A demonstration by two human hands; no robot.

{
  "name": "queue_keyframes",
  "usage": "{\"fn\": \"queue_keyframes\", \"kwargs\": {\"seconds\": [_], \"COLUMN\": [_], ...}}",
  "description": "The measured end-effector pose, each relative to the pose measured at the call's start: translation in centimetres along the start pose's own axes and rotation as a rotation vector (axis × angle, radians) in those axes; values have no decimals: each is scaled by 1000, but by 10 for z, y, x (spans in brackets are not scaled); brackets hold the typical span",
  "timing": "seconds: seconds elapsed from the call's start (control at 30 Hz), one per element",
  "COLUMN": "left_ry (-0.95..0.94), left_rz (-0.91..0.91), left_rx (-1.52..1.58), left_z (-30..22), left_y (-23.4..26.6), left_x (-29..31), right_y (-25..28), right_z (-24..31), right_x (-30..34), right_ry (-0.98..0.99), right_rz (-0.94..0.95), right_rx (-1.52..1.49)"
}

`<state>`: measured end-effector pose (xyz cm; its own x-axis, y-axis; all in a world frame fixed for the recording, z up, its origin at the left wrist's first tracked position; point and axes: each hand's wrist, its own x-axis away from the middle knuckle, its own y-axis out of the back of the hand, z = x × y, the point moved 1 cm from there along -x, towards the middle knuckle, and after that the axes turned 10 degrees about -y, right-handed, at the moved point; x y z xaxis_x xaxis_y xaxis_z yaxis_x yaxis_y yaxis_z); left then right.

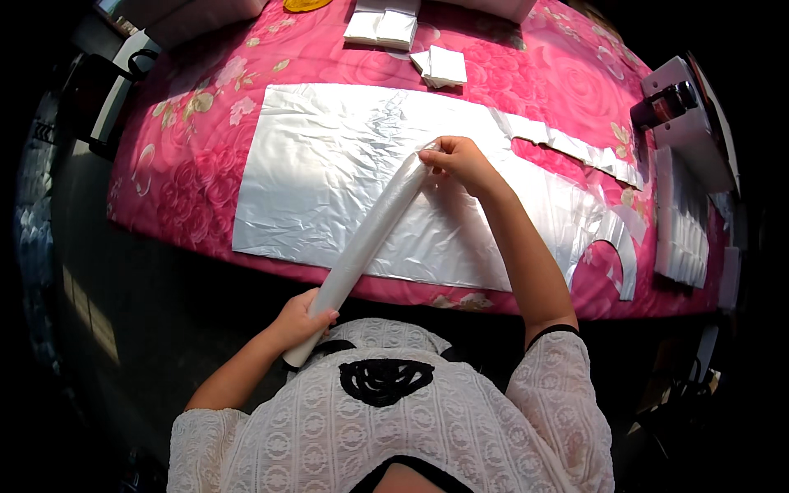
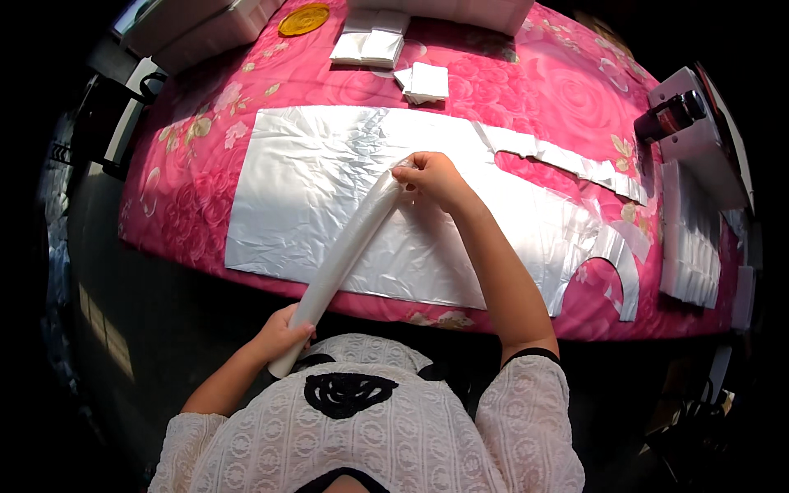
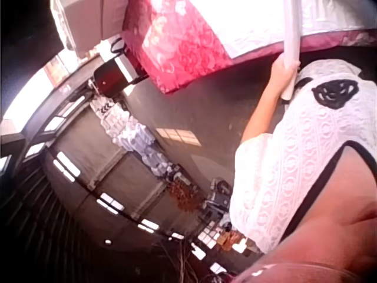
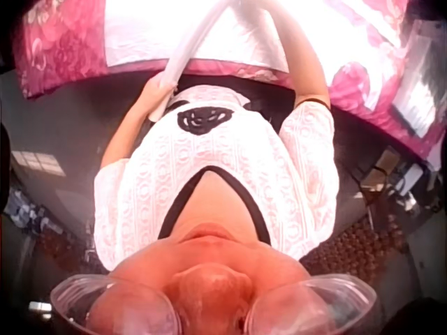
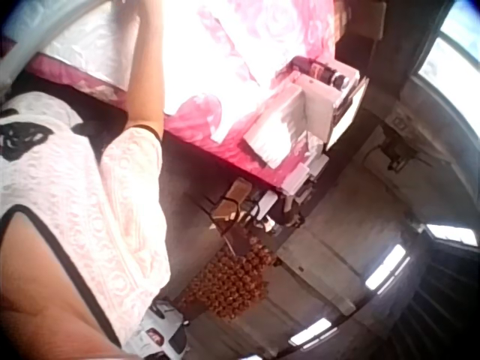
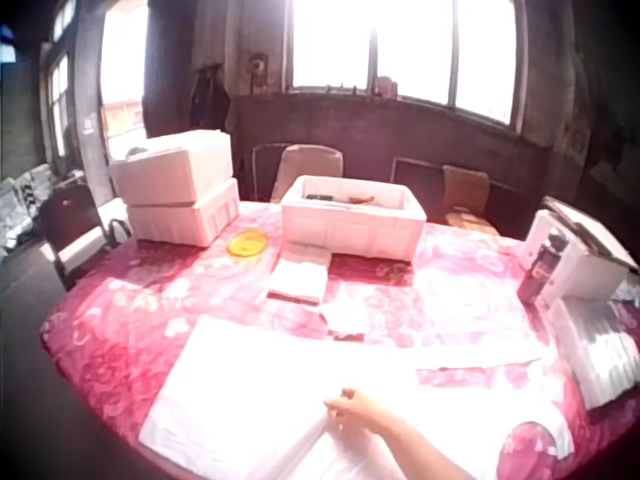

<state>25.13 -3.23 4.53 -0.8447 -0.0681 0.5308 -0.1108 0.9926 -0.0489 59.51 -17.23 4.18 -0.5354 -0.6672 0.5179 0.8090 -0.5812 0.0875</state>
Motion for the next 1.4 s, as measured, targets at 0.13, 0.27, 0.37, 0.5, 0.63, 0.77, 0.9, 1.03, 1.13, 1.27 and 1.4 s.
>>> {"fn": "queue_keyframes", "kwargs": {"seconds": [0.13,0.27,0.37,0.5,0.63,0.77,0.9,1.03,1.13,1.27,1.4], "left_ry": [51,176,166,271,-62,-463,-1085,-1277,-1121,-973,-962], "left_rz": [21,127,271,371,332,180,-10,345,373,390,273], "left_rx": [-17,90,48,-98,-382,-955,-1168,-1186,-1301,-1392,-1375], "left_z": [2,3,7,-7,-59,-116,-116,-94,-71,-54,-43], "left_y": [6,28,64,98,80,37,4,-20,-29,-34,-51], "left_x": [4,25,44,55,9,-58,-104,-116,-115,-113,-99], "right_y": [14,80,144,198,160,99,61,61,70,53,-22], "right_z": [-2,-14,-28,-60,-42,-20,-2,-2,-4,1,1], "right_x": [-4,-12,-5,-4,-9,-23,-35,-40,-46,-27,56], "right_ry": [33,175,111,180,191,261,295,267,83,278,454], "right_rz": [-134,-523,-831,-803,-688,-499,-371,-345,-345,-660,-349], "right_rx": [-14,92,180,77,93,115,189,235,212,274,592]}}
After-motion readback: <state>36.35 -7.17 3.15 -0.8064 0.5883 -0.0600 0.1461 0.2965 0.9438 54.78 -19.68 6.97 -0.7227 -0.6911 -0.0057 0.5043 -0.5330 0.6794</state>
